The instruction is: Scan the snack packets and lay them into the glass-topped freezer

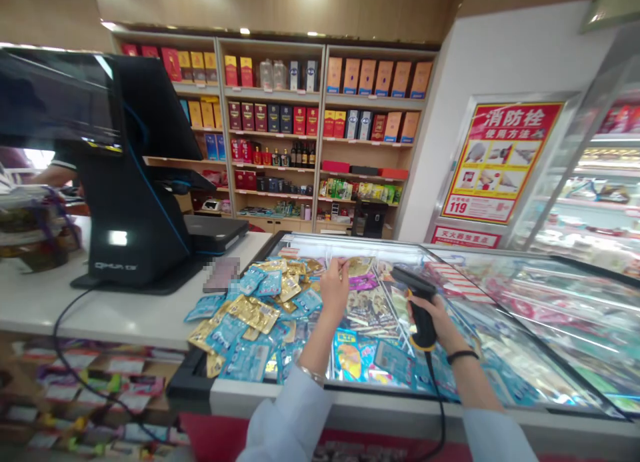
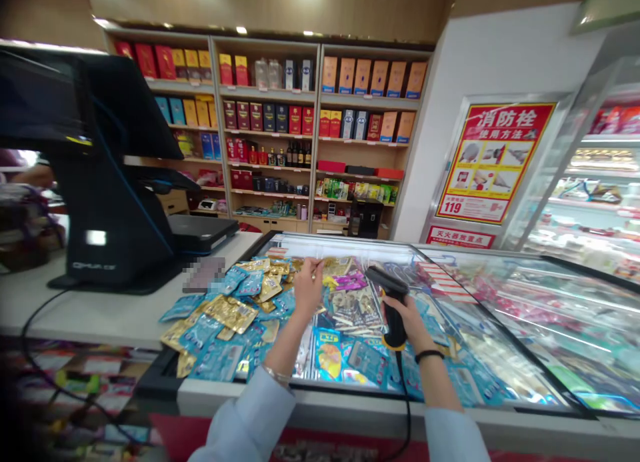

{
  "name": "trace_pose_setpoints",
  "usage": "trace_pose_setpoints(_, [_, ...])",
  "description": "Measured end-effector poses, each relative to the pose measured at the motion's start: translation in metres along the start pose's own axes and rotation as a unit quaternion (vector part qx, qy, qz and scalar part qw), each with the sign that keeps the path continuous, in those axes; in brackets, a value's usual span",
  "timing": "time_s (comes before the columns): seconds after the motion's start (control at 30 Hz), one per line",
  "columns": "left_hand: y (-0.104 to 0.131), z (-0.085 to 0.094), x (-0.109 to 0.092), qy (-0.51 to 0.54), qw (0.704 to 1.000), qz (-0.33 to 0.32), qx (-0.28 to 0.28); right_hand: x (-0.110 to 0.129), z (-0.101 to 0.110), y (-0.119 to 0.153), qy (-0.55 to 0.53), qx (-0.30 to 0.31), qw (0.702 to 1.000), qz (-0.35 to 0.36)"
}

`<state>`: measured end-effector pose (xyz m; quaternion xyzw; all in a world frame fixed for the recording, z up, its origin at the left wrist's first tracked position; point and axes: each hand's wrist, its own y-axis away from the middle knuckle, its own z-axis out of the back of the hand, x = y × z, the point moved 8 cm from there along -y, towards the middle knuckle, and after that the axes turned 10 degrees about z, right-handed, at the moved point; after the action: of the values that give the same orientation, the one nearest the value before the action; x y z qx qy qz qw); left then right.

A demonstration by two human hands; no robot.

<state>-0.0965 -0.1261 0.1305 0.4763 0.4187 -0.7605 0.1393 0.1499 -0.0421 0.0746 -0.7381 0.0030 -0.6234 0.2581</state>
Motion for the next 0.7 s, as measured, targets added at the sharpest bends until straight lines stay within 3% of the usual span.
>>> trace_pose_setpoints(0.1, [-0.007,0.057,0.007,-0.055,0.998,-0.014,-0.022,0.001,-0.046,-0.003,-0.012,0.021,1.0,0.007])
trace_pose_setpoints(0.23, [-0.02,0.135,0.035,-0.099,0.994,0.008,-0.048,-0.005,-0.118,-0.005,-0.05,0.053,0.997,0.006])
trace_pose_setpoints(0.37, [-0.025,0.188,0.076,-0.115,0.991,0.028,-0.061,-0.017,-0.182,-0.003,-0.096,0.073,0.993,0.003])
trace_pose_setpoints(0.53, [-0.015,0.221,0.128,-0.122,0.983,0.051,-0.125,-0.037,-0.235,-0.005,-0.127,0.104,0.986,-0.001])
trace_pose_setpoints(0.63, [-0.006,0.227,0.148,-0.204,0.963,0.033,-0.171,-0.054,-0.25,-0.008,-0.121,0.12,0.985,-0.021])
trace_pose_setpoints(0.7, [-0.001,0.229,0.155,-0.295,0.929,0.001,-0.222,-0.071,-0.253,-0.012,-0.13,0.109,0.985,-0.043])
